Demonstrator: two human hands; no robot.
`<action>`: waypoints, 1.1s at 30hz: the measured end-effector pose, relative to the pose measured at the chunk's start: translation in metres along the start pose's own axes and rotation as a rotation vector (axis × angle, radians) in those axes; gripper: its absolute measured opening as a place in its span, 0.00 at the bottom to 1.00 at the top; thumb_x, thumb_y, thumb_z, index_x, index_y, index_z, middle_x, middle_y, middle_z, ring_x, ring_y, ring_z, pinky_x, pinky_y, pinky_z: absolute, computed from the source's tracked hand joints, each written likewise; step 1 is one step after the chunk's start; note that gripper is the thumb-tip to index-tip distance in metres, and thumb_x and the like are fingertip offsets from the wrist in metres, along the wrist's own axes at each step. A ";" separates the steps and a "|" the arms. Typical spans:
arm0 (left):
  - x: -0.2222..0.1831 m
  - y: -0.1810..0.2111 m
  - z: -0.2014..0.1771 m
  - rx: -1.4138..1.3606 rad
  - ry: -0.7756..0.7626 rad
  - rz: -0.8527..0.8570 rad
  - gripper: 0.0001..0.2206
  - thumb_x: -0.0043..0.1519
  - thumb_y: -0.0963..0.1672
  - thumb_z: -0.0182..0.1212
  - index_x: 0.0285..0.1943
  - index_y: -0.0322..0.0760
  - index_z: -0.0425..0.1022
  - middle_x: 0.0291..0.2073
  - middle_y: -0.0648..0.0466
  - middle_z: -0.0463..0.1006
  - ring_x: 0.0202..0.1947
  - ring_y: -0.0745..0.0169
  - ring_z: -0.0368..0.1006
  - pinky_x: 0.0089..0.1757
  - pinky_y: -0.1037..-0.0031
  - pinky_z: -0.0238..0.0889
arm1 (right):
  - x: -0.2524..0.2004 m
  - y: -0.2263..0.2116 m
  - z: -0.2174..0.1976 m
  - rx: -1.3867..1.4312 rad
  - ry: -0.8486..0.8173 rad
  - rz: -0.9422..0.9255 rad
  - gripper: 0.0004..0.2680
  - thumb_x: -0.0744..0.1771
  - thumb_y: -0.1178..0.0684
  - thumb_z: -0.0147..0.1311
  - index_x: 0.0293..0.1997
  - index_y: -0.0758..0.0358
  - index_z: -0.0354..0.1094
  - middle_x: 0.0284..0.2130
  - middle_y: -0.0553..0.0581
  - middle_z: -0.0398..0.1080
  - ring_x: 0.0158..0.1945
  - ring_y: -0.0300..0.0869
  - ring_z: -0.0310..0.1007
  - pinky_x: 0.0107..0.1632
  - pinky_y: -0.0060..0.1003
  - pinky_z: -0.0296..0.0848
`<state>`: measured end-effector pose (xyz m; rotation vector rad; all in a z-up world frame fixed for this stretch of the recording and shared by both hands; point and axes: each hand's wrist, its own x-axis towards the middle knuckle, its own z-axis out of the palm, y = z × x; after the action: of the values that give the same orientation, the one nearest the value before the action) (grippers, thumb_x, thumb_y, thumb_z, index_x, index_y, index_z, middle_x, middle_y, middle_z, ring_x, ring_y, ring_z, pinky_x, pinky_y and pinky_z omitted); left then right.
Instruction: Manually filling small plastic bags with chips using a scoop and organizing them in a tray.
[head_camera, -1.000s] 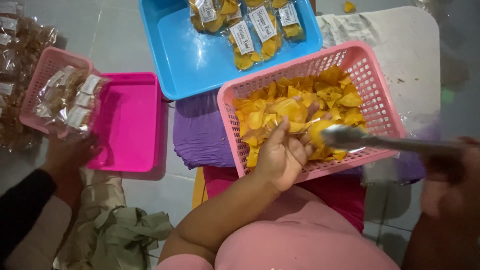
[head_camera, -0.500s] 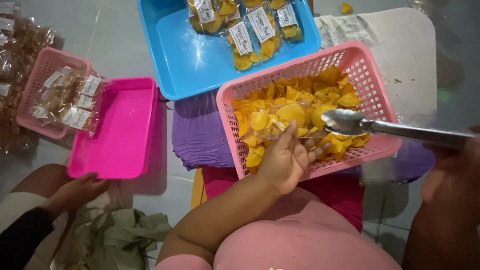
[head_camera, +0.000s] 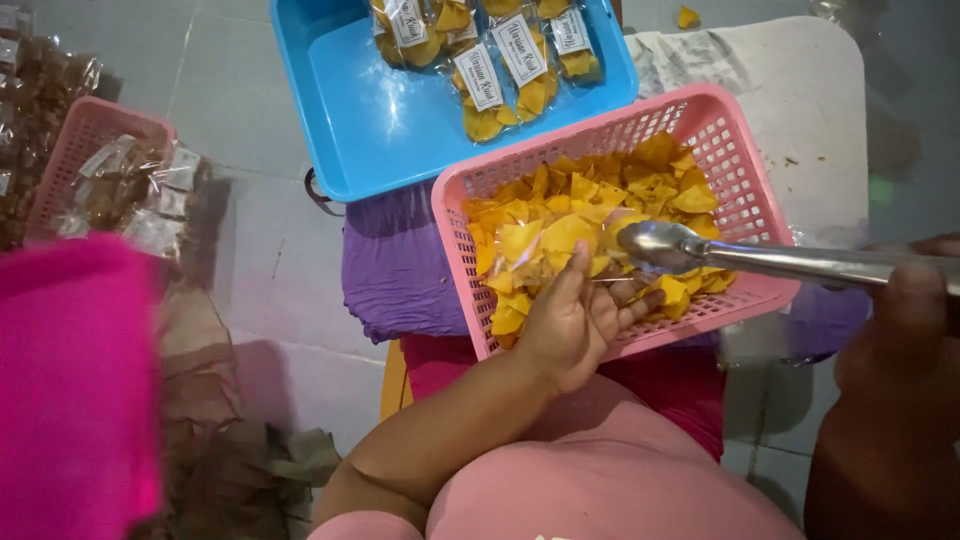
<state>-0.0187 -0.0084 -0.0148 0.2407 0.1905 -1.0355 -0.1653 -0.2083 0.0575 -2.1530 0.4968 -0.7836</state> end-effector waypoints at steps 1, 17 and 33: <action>-0.001 0.000 0.000 -0.011 -0.041 -0.006 0.20 0.77 0.54 0.44 0.63 0.35 0.65 0.51 0.41 0.78 0.52 0.53 0.77 0.57 0.64 0.70 | 0.002 -0.003 0.002 0.167 0.032 0.116 0.10 0.81 0.52 0.33 0.65 0.69 0.50 0.52 0.68 0.62 0.50 0.49 0.68 0.62 0.43 0.72; -0.005 0.015 0.013 -0.247 -0.309 -0.061 0.25 0.81 0.55 0.32 0.83 0.44 0.53 0.80 0.48 0.55 0.78 0.45 0.51 0.67 0.58 0.60 | 0.004 0.021 0.004 0.213 -0.151 0.093 0.07 0.74 0.53 0.47 0.53 0.65 0.66 0.47 0.57 0.69 0.42 0.37 0.69 0.48 0.31 0.70; -0.005 0.012 0.016 -0.102 -0.255 0.026 0.25 0.80 0.54 0.33 0.80 0.37 0.57 0.75 0.49 0.62 0.73 0.53 0.60 0.65 0.65 0.62 | 0.014 -0.002 0.012 -0.255 -0.787 -0.303 0.30 0.53 0.70 0.52 0.61 0.52 0.69 0.61 0.56 0.69 0.66 0.52 0.67 0.63 0.46 0.68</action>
<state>-0.0103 -0.0031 0.0027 0.0175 0.0096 -1.0177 -0.1469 -0.2082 0.0579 -2.5777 -0.1537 0.0296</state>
